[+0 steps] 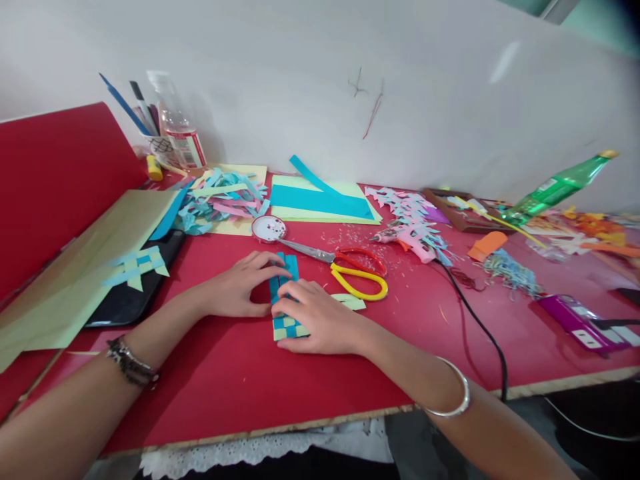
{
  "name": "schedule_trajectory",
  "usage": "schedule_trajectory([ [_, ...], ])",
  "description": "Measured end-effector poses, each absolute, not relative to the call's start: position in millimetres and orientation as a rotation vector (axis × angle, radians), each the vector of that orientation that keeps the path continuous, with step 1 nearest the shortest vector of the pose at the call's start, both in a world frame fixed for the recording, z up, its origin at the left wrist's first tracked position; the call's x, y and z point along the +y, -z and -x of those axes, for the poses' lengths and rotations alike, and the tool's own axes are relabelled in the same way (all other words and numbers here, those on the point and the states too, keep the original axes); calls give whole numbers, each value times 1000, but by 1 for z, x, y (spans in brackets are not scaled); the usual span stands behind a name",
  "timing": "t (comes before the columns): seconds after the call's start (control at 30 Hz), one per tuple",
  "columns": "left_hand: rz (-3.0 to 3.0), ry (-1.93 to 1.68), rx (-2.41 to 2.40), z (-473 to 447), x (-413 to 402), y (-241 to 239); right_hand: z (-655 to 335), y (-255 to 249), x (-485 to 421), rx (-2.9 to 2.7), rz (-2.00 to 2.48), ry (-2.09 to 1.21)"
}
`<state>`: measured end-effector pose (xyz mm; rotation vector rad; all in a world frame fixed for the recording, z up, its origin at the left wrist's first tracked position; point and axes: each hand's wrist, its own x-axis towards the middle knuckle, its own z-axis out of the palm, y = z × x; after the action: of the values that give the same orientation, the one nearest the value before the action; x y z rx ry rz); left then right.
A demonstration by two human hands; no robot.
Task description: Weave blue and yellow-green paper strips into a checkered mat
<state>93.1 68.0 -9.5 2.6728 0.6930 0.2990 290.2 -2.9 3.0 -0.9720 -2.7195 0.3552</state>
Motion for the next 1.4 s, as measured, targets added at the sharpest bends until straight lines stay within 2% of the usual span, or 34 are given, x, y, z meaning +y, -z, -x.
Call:
schedule_trajectory([
  [0.3,-2681,-516,701,-94,69,-2,-283,2,-6,-2728,899,-388],
  [0.57,-2692,-566,775,-95,71,-3,-292,-8,-5,-2642,808,-560],
  [0.73,-2626,-405,808,-94,68,-4,-296,-8,-4,-2628,852,-627],
  [0.97,-2646,-79,719,-93,57,-10,-291,-4,-5,-2703,844,-554],
  [1.4,-2740,32,859,-95,40,-8,-289,-3,-7,-2689,885,-534],
])
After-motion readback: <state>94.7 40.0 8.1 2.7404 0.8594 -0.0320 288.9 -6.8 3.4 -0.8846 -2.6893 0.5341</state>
